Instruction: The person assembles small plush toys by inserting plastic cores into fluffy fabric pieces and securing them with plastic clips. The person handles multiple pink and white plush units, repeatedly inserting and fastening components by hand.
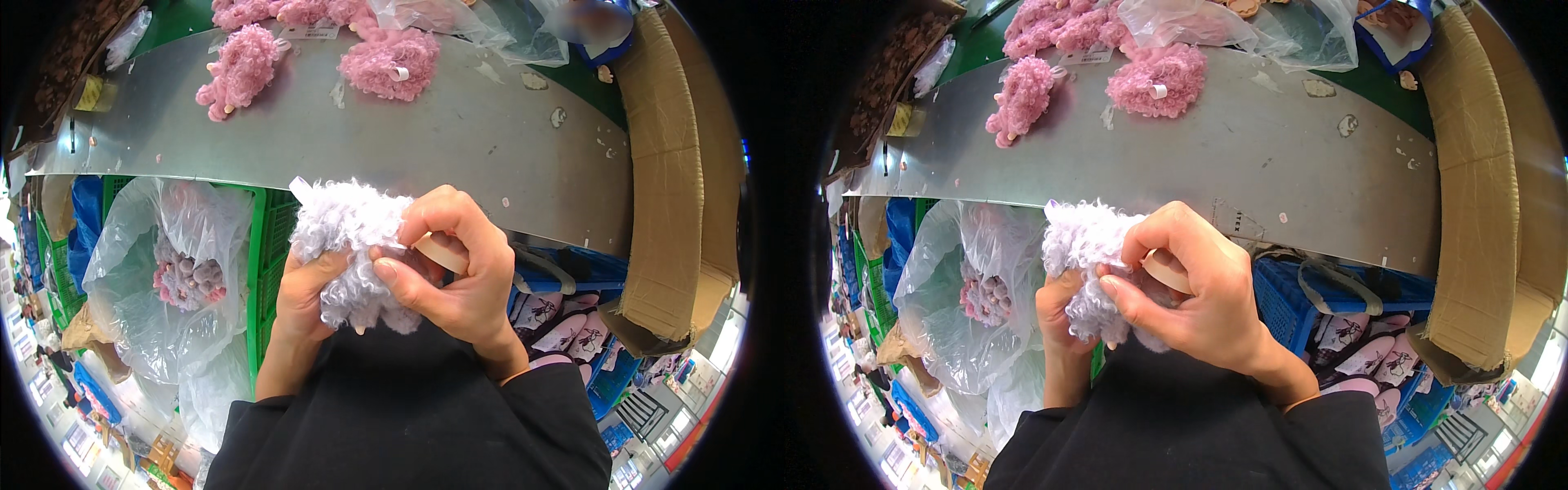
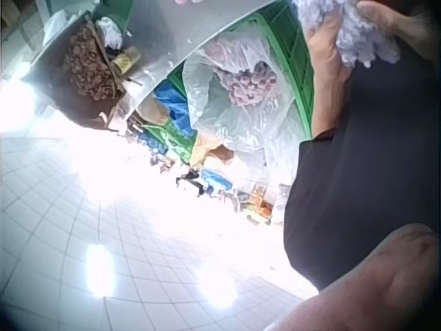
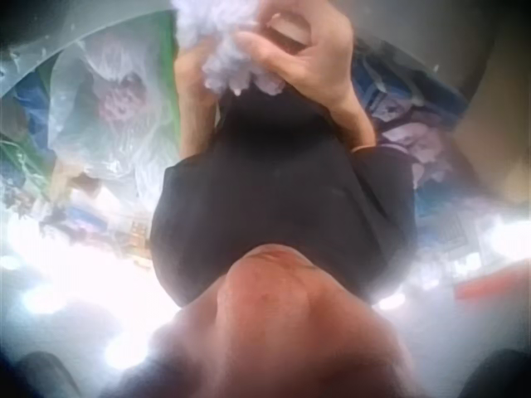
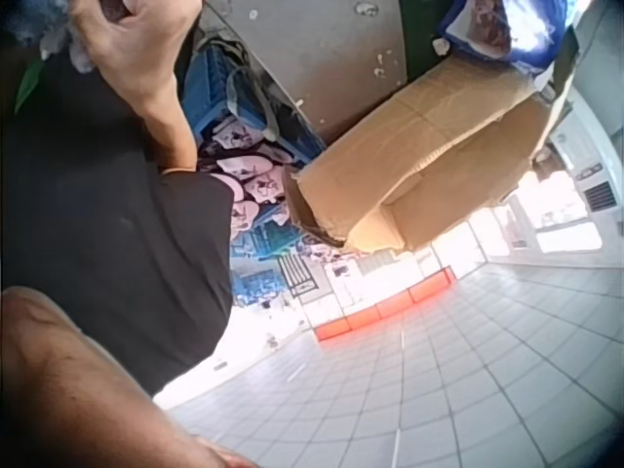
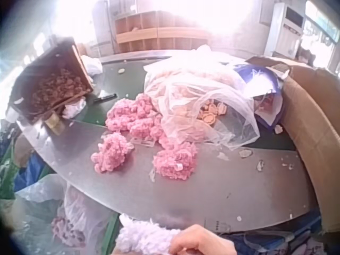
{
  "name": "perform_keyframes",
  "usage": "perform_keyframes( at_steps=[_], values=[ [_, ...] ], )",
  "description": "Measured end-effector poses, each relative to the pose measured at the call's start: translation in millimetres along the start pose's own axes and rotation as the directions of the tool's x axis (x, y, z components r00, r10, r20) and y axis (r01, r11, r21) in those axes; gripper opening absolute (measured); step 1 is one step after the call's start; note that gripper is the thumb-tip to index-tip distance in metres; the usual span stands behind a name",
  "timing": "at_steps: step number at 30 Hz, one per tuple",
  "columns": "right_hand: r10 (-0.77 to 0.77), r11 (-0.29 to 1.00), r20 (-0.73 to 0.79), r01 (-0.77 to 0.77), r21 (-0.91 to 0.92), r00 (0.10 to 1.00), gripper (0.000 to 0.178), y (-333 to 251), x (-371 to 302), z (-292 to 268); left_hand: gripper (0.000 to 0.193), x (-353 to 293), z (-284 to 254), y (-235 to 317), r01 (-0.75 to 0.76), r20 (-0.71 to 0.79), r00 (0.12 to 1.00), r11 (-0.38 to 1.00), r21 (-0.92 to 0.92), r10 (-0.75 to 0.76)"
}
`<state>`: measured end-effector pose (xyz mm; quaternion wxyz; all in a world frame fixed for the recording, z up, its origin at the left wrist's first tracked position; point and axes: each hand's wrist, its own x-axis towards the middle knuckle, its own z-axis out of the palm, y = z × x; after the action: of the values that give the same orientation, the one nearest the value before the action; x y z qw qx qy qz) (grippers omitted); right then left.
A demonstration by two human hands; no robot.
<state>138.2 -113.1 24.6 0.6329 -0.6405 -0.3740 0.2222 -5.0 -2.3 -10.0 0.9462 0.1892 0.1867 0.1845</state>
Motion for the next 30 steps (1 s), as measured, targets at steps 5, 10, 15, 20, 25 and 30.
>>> perform_keyframes(
  at_steps=[5,10,15,20,25,30],
  values=[
    [-0.017,1.000,0.021,0.017,0.006,1.000,0.028,2.2,-4.8,0.9,0.054,0.0,-4.3,0.1,0.003,0.015,1.000,0.999,0.047,-0.004],
    [-0.007,0.999,0.001,0.008,-0.049,1.000,0.028,-3.7,-2.3,-1.7,0.060,-4.4,-5.4,-0.8,0.016,-0.064,0.998,0.976,0.217,-0.002],
    [0.003,0.999,0.001,-0.003,-0.050,1.000,0.028,-7.6,-2.8,-0.3,0.064,-7.9,-11.0,-1.8,0.029,-0.062,0.998,0.975,0.221,-0.016],
    [-0.047,0.996,0.024,0.049,-0.078,0.999,0.029,-11.5,-2.1,-1.6,0.062,-6.3,-9.0,-5.5,0.023,0.019,1.000,0.997,0.072,-0.025],
    [-0.103,0.993,-0.016,0.102,-0.059,0.995,0.031,-8.0,-4.5,5.0,0.059,-3.5,-12.3,-6.2,0.022,0.020,1.000,1.000,-0.001,-0.022],
    [-0.123,0.990,-0.004,0.122,-0.072,0.992,0.032,-7.2,-5.4,5.6,0.058,-3.7,-16.8,-8.0,0.037,0.015,0.999,0.997,-0.061,-0.036]
  ],
)
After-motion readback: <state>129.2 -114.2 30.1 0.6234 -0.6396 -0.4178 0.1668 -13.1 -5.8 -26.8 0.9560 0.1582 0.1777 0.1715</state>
